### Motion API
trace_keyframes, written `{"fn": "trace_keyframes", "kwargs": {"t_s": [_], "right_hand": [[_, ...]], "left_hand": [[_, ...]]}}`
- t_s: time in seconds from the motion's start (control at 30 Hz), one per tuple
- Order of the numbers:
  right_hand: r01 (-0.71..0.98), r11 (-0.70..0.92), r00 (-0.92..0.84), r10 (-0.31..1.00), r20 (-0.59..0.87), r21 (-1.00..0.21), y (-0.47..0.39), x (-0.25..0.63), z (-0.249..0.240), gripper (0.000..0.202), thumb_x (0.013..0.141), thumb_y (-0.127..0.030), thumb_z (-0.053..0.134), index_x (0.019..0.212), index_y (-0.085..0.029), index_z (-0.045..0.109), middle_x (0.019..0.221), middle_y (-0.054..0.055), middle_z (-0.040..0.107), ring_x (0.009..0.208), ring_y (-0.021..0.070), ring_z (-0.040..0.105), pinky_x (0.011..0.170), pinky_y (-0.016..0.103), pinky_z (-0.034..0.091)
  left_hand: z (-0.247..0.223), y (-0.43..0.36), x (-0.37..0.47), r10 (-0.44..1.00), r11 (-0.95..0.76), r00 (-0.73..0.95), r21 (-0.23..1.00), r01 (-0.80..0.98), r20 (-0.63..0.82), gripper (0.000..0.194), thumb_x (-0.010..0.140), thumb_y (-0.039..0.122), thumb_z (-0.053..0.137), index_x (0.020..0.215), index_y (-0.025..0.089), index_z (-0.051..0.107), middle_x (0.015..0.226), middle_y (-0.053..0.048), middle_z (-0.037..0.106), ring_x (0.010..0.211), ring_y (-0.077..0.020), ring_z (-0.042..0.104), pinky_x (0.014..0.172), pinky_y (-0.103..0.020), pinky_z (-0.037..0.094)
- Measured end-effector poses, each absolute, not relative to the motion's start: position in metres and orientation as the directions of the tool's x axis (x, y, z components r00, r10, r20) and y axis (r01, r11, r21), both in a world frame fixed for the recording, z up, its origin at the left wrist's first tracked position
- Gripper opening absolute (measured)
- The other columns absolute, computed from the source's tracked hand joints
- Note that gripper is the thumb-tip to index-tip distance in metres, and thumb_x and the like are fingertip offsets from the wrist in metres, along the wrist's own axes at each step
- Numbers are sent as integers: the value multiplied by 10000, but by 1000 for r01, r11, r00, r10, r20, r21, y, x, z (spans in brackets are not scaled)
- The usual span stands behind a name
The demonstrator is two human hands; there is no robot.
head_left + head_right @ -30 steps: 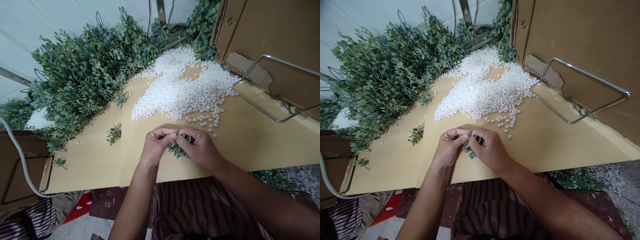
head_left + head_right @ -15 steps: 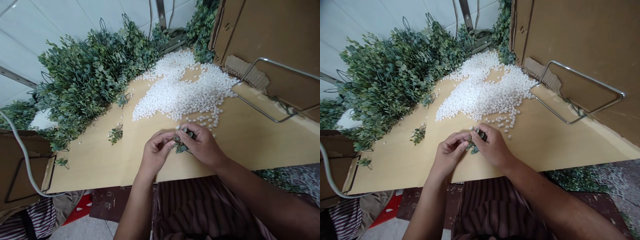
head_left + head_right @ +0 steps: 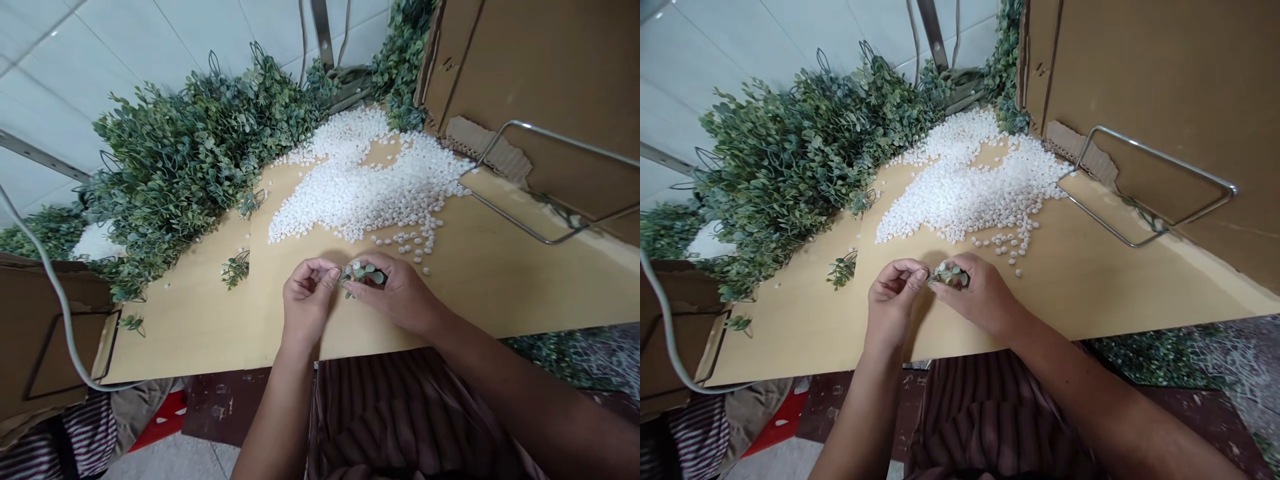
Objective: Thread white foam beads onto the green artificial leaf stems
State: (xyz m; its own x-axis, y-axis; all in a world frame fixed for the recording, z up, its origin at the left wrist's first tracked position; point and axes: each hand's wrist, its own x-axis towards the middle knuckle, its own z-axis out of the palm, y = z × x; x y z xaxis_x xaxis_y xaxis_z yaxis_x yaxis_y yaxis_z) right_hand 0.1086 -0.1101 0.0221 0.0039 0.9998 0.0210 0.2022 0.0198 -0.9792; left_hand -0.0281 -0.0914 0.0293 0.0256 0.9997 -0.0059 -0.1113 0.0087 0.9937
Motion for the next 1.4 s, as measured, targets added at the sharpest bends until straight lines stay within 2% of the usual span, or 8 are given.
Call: {"fn": "trace_keyframes", "kwargs": {"t_s": [0.17, 0.4, 0.63, 0.8, 0.97, 1.13, 1.27, 1.4], "right_hand": [[256, 172, 39, 981, 188, -951, -109, 110, 17, 116, 697, -228, 588, 792, -167, 617, 836, 60, 581, 822, 180, 560, 754, 309, 448], [180, 116, -120, 988, 96, -977, -112, 111, 20, 100, 779, -204, 492, 779, -157, 580, 683, 10, 595, 638, 124, 545, 579, 229, 423], [209, 118, 2, 993, 121, -971, -113, 114, 18, 133, 818, -238, 464, 748, -164, 550, 613, -8, 523, 569, 105, 480, 527, 209, 387], [244, 126, 25, 990, 136, -962, -113, 114, 14, 168, 833, -274, 426, 734, -174, 519, 668, 17, 548, 620, 131, 503, 589, 244, 406], [337, 158, 12, 985, 173, -928, -113, 113, 15, 189, 811, -244, 435, 634, -182, 464, 566, -12, 454, 551, 119, 436, 534, 241, 345], [328, 207, 8, 975, 222, -922, -112, 114, 17, 271, 809, -218, 454, 550, -190, 381, 526, -33, 386, 527, 101, 404, 519, 225, 323], [314, 178, 20, 981, 194, -933, -112, 115, 17, 292, 806, -231, 479, 531, -185, 391, 521, -30, 402, 522, 98, 413, 500, 220, 325], [280, 129, 63, 986, 152, -951, -113, 116, 20, 236, 772, -231, 517, 548, -174, 468, 526, -24, 456, 514, 96, 425, 474, 214, 334]], "left_hand": [[27, -92, -21, 999, -13, 39, 986, -165, 20, 106, 651, 230, 727, 693, 179, 644, 701, 5, 666, 699, -98, 612, 687, -212, 486], [32, -92, -16, 999, 35, 28, 992, -124, -31, 115, 640, 232, 725, 675, 173, 633, 761, -7, 653, 601, -81, 554, 564, -201, 463], [33, -66, -32, 999, -40, 38, 985, 167, 34, 70, 650, 208, 675, 670, 165, 623, 671, -4, 607, 583, -96, 507, 567, -218, 412], [25, -19, -58, 988, -92, -22, 687, 721, 156, 127, 700, 212, 615, 810, 185, 672, 822, -33, 600, 592, -121, 482, 633, -278, 398], [19, -1, -63, 972, -164, 61, 471, 867, 225, 148, 721, 124, 547, 748, 200, 671, 823, -54, 622, 705, -181, 544, 684, -303, 390], [23, -14, -60, 970, -155, -1, 625, 765, 241, 88, 721, 167, 569, 714, 197, 652, 822, -43, 648, 733, -170, 569, 705, -294, 405], [30, -36, -48, 994, -50, -74, 930, 364, 83, 33, 689, 163, 611, 703, 167, 640, 649, -3, 628, 624, -121, 562, 641, -254, 435], [32, -63, -32, 995, 88, 49, 996, 29, -90, 166, 617, 181, 713, 782, 168, 695, 642, 0, 670, 599, -103, 587, 638, -244, 476]]}}
